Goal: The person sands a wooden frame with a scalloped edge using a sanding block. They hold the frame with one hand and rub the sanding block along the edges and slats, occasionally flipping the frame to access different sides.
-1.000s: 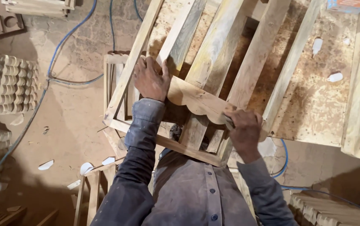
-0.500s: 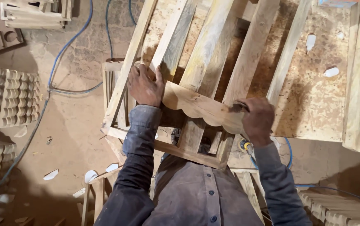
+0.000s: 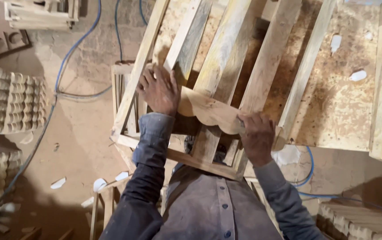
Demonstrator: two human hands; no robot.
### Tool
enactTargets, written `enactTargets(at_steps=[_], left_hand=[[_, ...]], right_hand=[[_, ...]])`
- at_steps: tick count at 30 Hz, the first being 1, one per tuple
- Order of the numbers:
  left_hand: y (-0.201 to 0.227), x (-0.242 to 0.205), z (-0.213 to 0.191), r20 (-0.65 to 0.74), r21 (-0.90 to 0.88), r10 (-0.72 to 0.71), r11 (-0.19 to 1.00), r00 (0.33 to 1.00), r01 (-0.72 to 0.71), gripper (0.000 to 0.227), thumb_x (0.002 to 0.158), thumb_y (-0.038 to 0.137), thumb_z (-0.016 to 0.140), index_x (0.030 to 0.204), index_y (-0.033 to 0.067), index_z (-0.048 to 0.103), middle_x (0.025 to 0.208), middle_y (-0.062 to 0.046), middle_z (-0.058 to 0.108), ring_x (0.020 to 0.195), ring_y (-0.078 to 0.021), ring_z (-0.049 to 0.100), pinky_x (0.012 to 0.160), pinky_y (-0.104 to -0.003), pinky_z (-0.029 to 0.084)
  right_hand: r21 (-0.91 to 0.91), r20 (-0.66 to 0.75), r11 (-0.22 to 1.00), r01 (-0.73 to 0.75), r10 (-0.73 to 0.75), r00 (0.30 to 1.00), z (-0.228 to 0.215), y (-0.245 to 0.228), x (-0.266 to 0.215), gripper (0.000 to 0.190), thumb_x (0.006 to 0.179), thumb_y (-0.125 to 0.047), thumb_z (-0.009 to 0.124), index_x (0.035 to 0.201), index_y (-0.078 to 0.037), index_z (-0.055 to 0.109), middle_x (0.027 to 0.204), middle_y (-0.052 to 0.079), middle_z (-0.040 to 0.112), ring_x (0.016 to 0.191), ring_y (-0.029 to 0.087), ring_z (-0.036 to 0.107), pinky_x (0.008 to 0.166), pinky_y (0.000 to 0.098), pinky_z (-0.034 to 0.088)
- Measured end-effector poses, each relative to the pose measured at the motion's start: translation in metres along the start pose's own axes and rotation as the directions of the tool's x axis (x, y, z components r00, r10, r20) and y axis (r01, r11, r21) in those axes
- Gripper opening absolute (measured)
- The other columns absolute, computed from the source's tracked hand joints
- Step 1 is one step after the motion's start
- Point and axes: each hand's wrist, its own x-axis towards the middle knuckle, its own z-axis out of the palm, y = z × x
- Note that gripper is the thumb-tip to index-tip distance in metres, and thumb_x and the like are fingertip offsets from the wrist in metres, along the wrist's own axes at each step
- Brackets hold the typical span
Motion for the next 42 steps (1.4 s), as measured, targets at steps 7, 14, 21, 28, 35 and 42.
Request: enactTargets(at_steps=[7, 14, 21, 28, 35, 42], left_hand=[[0.037, -0.059, -0.008, 0.395, -0.473, 0.64, 0.757, 0.659, -0.452, 0.075, 0.096, 0.06, 0.057, 0.147, 0.0075, 0.043, 0.15, -0.024, 0.045, 0.141, -0.0414, 0.038, 0.119, -0.059, 0.019], [0.065, -0.07, -0.002, 0.2, -0.555, 0.818, 0.548, 0.539, -0.626, 0.112, 0.07, 0.082, 0.061, 0.152, 0.0094, 0.039, 0.157, -0.02, 0.042, 0.148, -0.0384, 0.034, 0.122, -0.062, 0.015], [0.106, -0.044, -0.031, 0.386, -0.414, 0.85, 0.507, 0.359, -0.756, 0.104, 0.077, 0.074, 0.07, 0.151, 0.006, 0.044, 0.132, -0.017, 0.055, 0.12, -0.0356, 0.052, 0.099, -0.051, 0.04], [0.129, 0.073, -0.177, 0.131, -0.447, 0.949, 0.314, 0.287, -0.838, 0.062, 0.093, 0.054, 0.075, 0.129, 0.003, 0.067, 0.112, -0.017, 0.073, 0.088, -0.0261, 0.071, 0.072, -0.041, 0.055], [0.161, 0.152, -0.201, -0.21, -0.258, 0.878, 0.376, 0.431, -0.89, 0.039, 0.102, 0.046, 0.061, 0.116, 0.0102, 0.07, 0.114, -0.006, 0.074, 0.11, -0.0256, 0.073, 0.091, -0.043, 0.054], [0.162, 0.172, -0.184, -0.184, -0.313, 0.857, 0.414, 0.482, -0.855, 0.04, 0.104, 0.046, 0.057, 0.117, 0.0116, 0.072, 0.11, -0.007, 0.074, 0.096, -0.0247, 0.07, 0.086, -0.044, 0.051]], right_hand=[[0.107, -0.03, 0.987, -0.118, 0.122, 0.992, -0.005, 0.035, -0.009, 0.017, 0.095, -0.005, 0.069, 0.108, -0.012, 0.077, 0.101, 0.008, 0.072, 0.096, 0.029, 0.062, 0.081, 0.0423, 0.046], [0.435, 0.046, 0.866, -0.248, 0.253, 0.966, -0.041, 0.092, -0.027, 0.019, 0.096, -0.006, 0.073, 0.114, -0.009, 0.077, 0.108, 0.011, 0.075, 0.101, 0.027, 0.068, 0.092, 0.0365, 0.052], [0.691, -0.006, 0.626, -0.36, 0.503, 0.864, -0.103, 0.142, -0.068, 0.023, 0.11, -0.018, 0.072, 0.109, 0.004, 0.065, 0.09, 0.006, 0.059, 0.082, 0.01, 0.047, 0.074, 0.0249, 0.04], [0.667, -0.209, 0.653, -0.359, 0.626, 0.751, -0.186, 0.17, -0.132, 0.009, 0.109, -0.007, 0.063, 0.109, 0.002, 0.063, 0.102, 0.01, 0.064, 0.094, 0.012, 0.058, 0.081, 0.0244, 0.047], [0.354, -0.533, 0.93, 0.098, 0.115, 0.838, -0.259, 0.112, -0.023, 0.007, 0.109, 0.004, 0.055, 0.108, 0.001, 0.061, 0.114, 0.014, 0.069, 0.106, 0.015, 0.068, 0.087, 0.024, 0.055], [-0.286, -0.383, 0.793, 0.538, -0.61, 0.694, -0.289, 0.08, 0.058, 0.016, 0.089, -0.006, 0.077, 0.105, -0.01, 0.08, 0.106, 0.003, 0.076, 0.102, 0.026, 0.067, 0.085, 0.0333, 0.056]])
